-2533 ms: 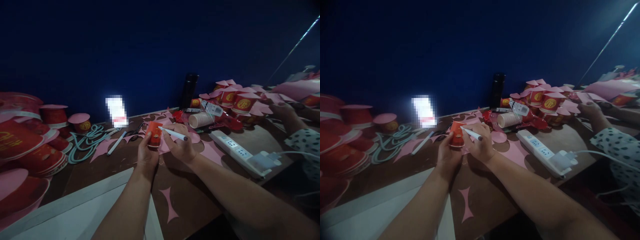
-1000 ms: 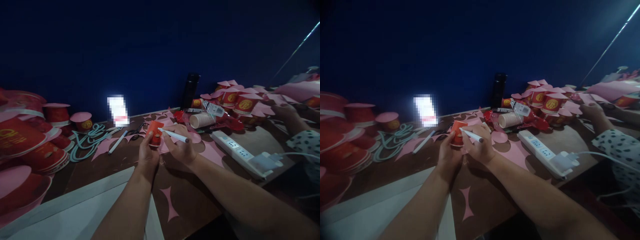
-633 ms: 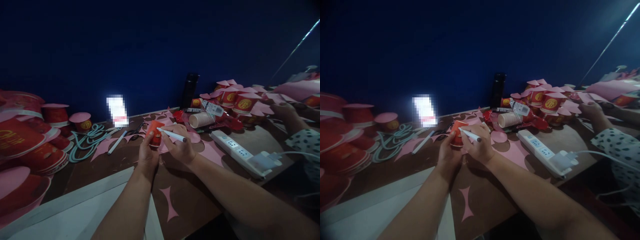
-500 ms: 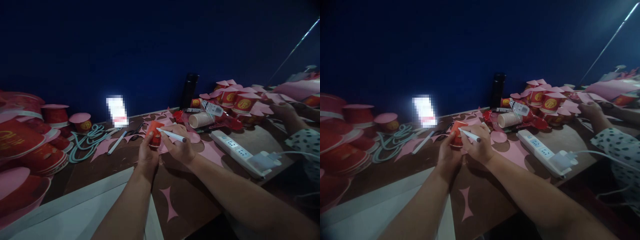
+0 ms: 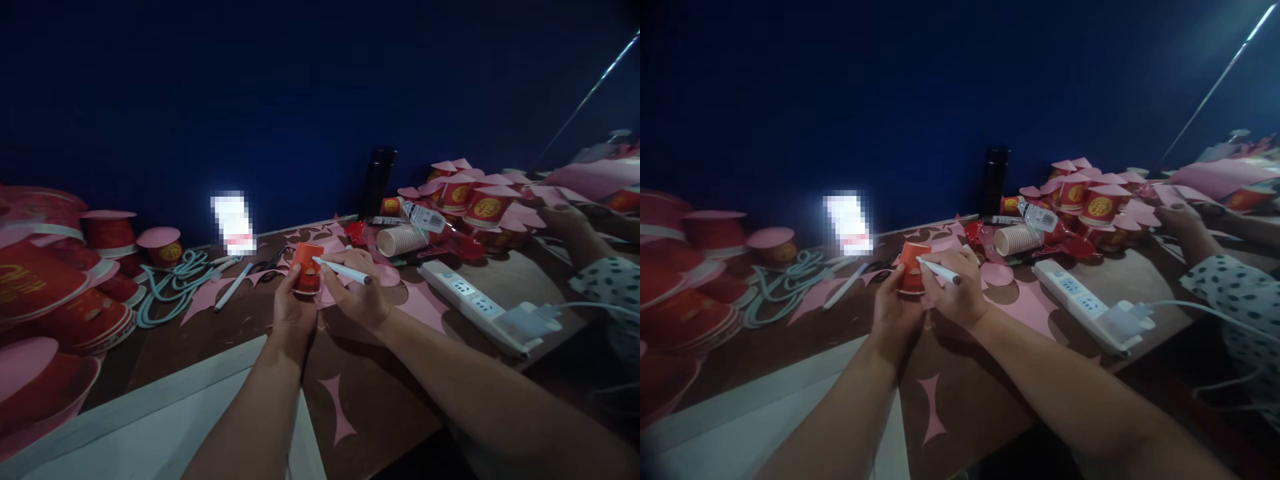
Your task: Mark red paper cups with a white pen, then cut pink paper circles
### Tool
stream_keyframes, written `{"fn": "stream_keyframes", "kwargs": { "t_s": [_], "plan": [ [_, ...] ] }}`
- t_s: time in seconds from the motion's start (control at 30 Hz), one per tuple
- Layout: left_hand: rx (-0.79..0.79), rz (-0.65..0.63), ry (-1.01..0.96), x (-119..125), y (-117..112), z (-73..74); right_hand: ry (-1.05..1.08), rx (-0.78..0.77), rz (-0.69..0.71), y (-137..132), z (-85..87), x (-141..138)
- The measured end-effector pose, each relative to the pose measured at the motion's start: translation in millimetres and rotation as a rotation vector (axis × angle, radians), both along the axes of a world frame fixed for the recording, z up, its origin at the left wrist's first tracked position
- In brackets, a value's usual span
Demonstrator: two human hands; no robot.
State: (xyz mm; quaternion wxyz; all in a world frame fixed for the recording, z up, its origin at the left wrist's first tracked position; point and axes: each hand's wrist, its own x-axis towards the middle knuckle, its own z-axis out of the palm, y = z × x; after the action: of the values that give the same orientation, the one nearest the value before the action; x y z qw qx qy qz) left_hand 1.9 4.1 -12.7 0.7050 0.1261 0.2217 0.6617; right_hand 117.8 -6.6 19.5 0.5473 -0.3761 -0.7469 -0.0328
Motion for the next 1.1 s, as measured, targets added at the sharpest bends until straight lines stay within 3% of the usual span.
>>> {"fn": "stream_keyframes", "kwargs": {
  "t_s": [0.83, 0.97, 1.1],
  "plan": [
    [-0.014, 0.050, -0.078, -2, -2, 10.3, 0.005, -0.009, -0.011, 0, 0.3, 2],
    [-0.044, 0.059, -0.094, -4, -3, 11.1, 0.101, -0.030, 0.006, 1, 1.2, 2],
    [-0.053, 0.051, -0.108, -4, -3, 12.6, 0.339, -0.218, 0.097, 9, -1.8, 2]
  ]
}}
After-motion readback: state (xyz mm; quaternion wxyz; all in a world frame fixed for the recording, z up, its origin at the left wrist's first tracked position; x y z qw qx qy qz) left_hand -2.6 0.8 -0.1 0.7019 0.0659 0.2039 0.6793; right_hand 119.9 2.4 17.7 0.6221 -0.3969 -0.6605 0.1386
